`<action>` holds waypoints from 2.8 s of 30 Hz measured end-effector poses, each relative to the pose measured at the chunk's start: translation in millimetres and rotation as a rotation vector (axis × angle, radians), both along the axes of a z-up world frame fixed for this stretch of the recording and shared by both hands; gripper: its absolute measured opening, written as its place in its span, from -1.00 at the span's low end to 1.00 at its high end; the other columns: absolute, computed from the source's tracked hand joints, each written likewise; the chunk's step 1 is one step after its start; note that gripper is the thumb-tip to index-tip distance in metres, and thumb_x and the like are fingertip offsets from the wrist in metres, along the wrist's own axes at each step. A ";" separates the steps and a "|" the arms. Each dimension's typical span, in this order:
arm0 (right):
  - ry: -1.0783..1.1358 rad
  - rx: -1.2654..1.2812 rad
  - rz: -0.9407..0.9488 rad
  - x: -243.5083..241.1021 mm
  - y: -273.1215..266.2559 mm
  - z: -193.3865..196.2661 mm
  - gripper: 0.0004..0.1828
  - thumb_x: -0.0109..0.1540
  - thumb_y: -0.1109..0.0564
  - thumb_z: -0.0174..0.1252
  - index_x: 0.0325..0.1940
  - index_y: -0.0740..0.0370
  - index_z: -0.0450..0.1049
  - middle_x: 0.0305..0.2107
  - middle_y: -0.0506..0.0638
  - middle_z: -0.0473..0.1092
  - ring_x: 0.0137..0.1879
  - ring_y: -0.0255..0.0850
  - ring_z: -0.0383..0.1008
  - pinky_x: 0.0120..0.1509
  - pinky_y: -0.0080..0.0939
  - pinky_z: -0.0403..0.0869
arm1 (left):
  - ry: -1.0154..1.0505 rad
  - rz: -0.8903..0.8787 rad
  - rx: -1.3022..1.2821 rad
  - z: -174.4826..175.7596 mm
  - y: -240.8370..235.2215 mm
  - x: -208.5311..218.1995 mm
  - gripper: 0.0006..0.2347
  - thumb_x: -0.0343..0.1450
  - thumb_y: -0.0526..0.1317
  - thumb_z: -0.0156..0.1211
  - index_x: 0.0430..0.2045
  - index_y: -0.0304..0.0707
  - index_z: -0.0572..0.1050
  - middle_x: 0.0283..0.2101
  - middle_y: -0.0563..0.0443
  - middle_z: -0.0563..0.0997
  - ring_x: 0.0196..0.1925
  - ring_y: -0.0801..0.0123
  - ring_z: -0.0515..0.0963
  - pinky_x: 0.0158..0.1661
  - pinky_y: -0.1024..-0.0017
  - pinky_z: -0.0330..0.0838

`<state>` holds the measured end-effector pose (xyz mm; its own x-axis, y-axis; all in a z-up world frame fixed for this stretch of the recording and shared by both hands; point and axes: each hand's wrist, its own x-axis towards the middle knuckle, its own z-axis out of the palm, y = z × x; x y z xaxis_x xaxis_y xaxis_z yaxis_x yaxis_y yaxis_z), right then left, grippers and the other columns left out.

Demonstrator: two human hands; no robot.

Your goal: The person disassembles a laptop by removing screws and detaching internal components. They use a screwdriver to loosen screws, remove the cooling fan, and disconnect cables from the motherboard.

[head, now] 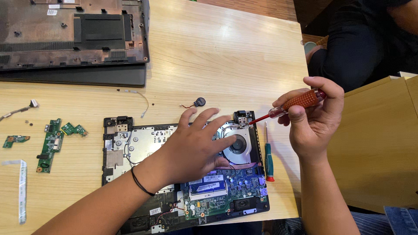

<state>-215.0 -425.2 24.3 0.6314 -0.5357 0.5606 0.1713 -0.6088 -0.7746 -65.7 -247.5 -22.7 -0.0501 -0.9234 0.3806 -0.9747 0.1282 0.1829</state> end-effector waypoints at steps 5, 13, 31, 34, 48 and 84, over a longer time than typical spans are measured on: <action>0.000 0.004 -0.006 -0.9 0.2 -0.4 -0.52 0.28 -0.13 -0.01 0.10 0.18 0.03 -0.45 0.23 0.36 -0.48 -0.14 0.42 -0.53 -0.43 0.30 | 0.389 -0.192 -0.084 5.9 0.6 1.8 -0.83 0.31 -0.03 0.23 -0.54 -0.01 0.41 0.01 0.06 0.45 0.18 0.01 0.31 0.02 -0.06 0.04; -0.013 -0.008 -0.005 -2.0 0.0 -0.9 -0.53 0.29 -0.11 -0.01 0.09 0.19 0.03 -0.45 0.24 0.35 -0.49 -0.17 0.39 -0.53 -0.43 0.31 | 0.313 -0.155 -0.042 2.5 -1.0 5.4 -0.85 0.29 -0.05 0.23 -0.39 0.01 0.51 0.01 0.04 0.42 0.17 0.02 0.28 0.02 -0.11 0.05; -0.241 0.360 0.069 2.2 6.4 -6.5 -0.54 0.29 -0.10 0.06 0.09 0.13 0.05 -0.42 0.29 0.32 -0.67 -0.20 0.22 -0.56 -0.43 0.29 | 0.703 0.060 -0.024 0.1 -4.0 3.6 -0.71 0.25 -0.24 0.30 -0.16 0.01 0.47 -0.26 0.22 0.53 -0.06 0.33 0.40 -0.04 0.23 0.10; -0.276 0.448 0.054 3.8 11.0 -8.1 -0.52 0.28 -0.13 0.08 0.09 0.11 0.08 -0.42 0.27 0.32 -0.66 -0.20 0.20 -0.56 -0.43 0.29 | 0.825 0.115 0.006 3.3 -4.2 2.5 -0.78 0.26 -0.22 0.30 -0.25 0.05 0.50 -0.22 0.32 0.57 -0.13 0.42 0.40 0.03 0.29 0.10; -0.320 0.501 0.034 7.7 24.7 -4.4 -0.50 0.26 -0.14 0.11 0.08 0.10 0.07 -0.42 0.28 0.32 -0.62 -0.19 0.23 -0.52 -0.39 0.32 | 1.111 0.137 -0.058 15.9 -4.1 2.6 -0.92 0.25 -0.30 0.32 -0.51 -0.03 0.56 -0.39 0.26 0.60 -0.21 0.51 0.46 -0.09 0.49 0.32; -0.132 0.035 -0.137 0.8 11.3 -3.3 -0.51 0.31 -0.06 -0.02 0.16 0.23 0.03 -0.44 0.30 0.34 -0.53 -0.14 0.31 -0.53 -0.36 0.27 | 0.749 0.042 -0.009 -5.5 -7.8 1.7 -0.85 0.28 -0.31 0.26 -0.37 0.02 0.53 -0.42 0.34 0.58 -0.23 0.38 0.37 -0.10 0.27 0.11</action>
<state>-214.2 -413.9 21.0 0.4734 -0.6323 0.6133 0.1908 -0.6061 -0.7722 -64.0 -255.2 -28.2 0.2606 -0.9155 0.3065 -0.5938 0.0983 0.7986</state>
